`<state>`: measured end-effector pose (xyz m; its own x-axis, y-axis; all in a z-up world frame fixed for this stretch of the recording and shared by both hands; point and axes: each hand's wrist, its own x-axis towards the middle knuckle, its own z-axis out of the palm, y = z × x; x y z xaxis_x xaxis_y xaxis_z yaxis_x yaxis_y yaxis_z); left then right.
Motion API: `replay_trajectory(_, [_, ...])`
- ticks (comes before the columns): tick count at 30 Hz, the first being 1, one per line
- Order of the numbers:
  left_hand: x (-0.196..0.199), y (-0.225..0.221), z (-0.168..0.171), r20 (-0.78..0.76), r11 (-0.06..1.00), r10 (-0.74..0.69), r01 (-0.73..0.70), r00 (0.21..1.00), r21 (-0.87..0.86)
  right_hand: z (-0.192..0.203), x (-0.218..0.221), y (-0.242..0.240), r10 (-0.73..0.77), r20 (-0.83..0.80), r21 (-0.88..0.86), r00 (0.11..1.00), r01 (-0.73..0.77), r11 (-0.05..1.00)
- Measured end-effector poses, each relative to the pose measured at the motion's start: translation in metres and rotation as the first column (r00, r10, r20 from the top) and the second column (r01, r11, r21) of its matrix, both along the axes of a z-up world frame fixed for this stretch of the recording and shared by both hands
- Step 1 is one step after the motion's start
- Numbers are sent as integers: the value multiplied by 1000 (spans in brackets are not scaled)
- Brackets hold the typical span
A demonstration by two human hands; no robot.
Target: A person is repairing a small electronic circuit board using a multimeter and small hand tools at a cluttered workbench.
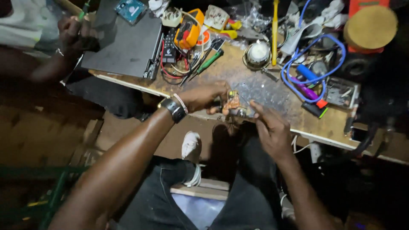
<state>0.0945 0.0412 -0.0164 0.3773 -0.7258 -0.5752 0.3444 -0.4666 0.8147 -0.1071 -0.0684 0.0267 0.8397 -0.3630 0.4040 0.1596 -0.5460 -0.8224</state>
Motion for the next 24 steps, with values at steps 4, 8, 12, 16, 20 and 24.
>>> replay_trajectory(4, [-4, 6, 57, 80, 998, -51, 48, 996, 32, -12, 1, -3, 8, -48, -15, 999, -9, 1000])
replay_trajectory(8, [-8, 10, 55, 151, 995, -67, 77, 986, -61, -22, -5, -1, -71, -17, -203, 997, 66, 977])
replay_trajectory(12, [1, 6, 54, 320, 962, -154, 216, 935, -166, -19, -4, -4, -167, -13, -442, 986, 145, 885])
replay_trajectory(16, [-1, 6, 46, 381, 948, -162, 250, 910, -195, -22, -6, -5, -199, -12, -463, 980, 171, 870])
replay_trajectory(20, [1, 3, 44, 535, 942, -117, 265, 837, -208, -19, -4, -6, -185, 30, -423, 982, 180, 888])
replay_trajectory(24, [-1, 2, 48, 571, 918, -70, 277, 818, -283, -25, -3, -8, -213, 77, -383, 974, 226, 896])
